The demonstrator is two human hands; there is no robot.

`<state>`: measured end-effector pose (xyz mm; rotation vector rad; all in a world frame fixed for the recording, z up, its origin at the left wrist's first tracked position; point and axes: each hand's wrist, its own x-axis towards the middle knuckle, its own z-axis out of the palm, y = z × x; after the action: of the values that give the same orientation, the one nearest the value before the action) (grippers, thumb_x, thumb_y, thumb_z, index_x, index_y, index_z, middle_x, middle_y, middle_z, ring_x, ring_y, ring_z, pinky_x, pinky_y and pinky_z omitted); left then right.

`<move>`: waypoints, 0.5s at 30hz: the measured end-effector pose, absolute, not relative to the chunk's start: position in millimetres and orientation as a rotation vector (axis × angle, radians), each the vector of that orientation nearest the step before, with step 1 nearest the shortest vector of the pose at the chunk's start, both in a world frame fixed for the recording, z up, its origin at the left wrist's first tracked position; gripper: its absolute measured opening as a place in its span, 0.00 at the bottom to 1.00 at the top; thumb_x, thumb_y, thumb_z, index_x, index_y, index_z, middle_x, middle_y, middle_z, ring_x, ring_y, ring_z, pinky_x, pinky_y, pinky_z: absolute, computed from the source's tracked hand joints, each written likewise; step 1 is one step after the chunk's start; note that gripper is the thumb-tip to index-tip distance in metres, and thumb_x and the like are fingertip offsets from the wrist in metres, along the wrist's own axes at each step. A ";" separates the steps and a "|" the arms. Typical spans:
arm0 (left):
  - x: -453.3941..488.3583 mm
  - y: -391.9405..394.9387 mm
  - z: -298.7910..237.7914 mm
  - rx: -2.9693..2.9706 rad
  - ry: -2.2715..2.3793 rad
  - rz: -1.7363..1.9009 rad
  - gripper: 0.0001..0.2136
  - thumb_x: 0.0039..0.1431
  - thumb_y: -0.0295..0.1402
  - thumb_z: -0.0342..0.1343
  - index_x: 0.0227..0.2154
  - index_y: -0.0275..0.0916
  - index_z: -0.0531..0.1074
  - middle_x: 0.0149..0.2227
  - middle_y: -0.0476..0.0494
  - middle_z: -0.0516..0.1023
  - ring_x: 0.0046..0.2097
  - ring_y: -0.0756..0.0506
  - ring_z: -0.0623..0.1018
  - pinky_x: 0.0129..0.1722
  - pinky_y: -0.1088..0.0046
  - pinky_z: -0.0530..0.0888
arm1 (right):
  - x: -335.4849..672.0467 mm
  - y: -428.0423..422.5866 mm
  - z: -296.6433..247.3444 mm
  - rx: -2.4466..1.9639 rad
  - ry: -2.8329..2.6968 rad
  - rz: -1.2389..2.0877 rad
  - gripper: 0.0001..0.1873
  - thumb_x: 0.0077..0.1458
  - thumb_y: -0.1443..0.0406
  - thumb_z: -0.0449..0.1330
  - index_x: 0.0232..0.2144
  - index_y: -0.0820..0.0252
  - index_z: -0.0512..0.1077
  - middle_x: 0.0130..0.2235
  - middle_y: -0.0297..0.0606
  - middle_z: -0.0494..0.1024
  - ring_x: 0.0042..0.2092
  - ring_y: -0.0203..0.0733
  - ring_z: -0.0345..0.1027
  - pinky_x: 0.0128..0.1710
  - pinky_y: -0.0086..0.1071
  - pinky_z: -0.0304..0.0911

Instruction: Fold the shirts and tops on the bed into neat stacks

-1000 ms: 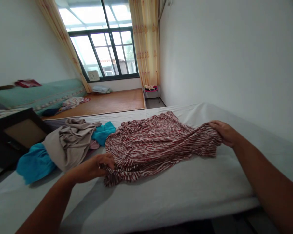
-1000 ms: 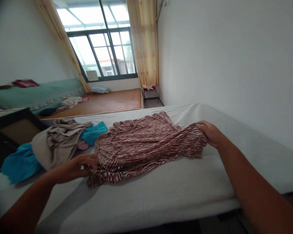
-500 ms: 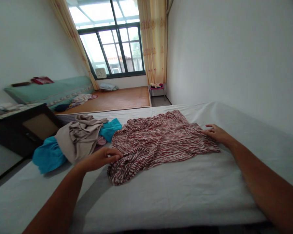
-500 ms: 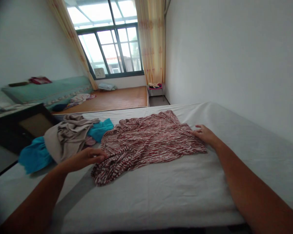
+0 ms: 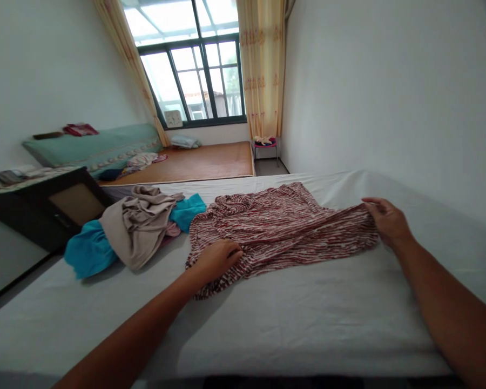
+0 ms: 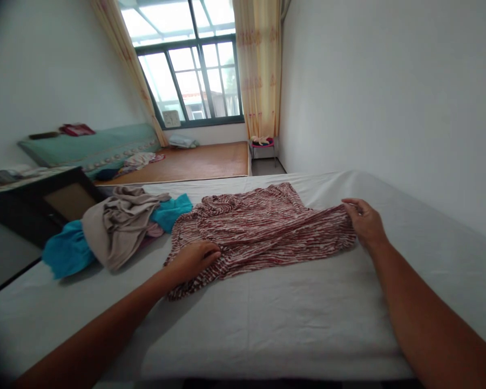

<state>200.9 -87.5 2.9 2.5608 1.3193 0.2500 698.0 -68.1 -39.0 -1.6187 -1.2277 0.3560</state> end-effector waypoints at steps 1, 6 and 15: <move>206.0 -86.1 2.6 2.536 1.403 0.230 0.17 0.64 0.45 0.45 0.38 0.40 0.75 0.37 0.40 0.78 0.39 0.42 0.76 0.38 0.70 0.67 | 696.1 -68.4 -39.1 -1.588 -1.181 0.340 0.26 0.53 0.48 0.56 0.49 0.53 0.71 0.38 0.39 0.79 0.36 0.46 0.71 0.34 0.36 0.66; 228.9 -76.4 -2.2 2.448 1.633 0.195 0.15 0.59 0.47 0.51 0.36 0.41 0.73 0.33 0.43 0.78 0.34 0.44 0.76 0.30 0.73 0.63 | 688.3 -69.2 -41.4 -1.541 -1.181 0.521 0.25 0.47 0.48 0.62 0.43 0.57 0.75 0.34 0.38 0.79 0.32 0.43 0.70 0.30 0.33 0.65; 203.9 -66.5 11.0 2.346 1.451 0.968 0.07 0.59 0.36 0.48 0.35 0.39 0.68 0.39 0.44 0.73 0.41 0.46 0.72 0.40 0.71 0.68 | 690.9 -96.4 -14.0 -1.517 -1.607 1.057 0.34 0.39 0.55 0.70 0.51 0.54 0.73 0.50 0.39 0.77 0.49 0.52 0.71 0.50 0.39 0.66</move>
<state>203.9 -66.5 11.0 2.3465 1.4506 0.9676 690.9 -96.4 -14.0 -1.5166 -1.6069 1.0565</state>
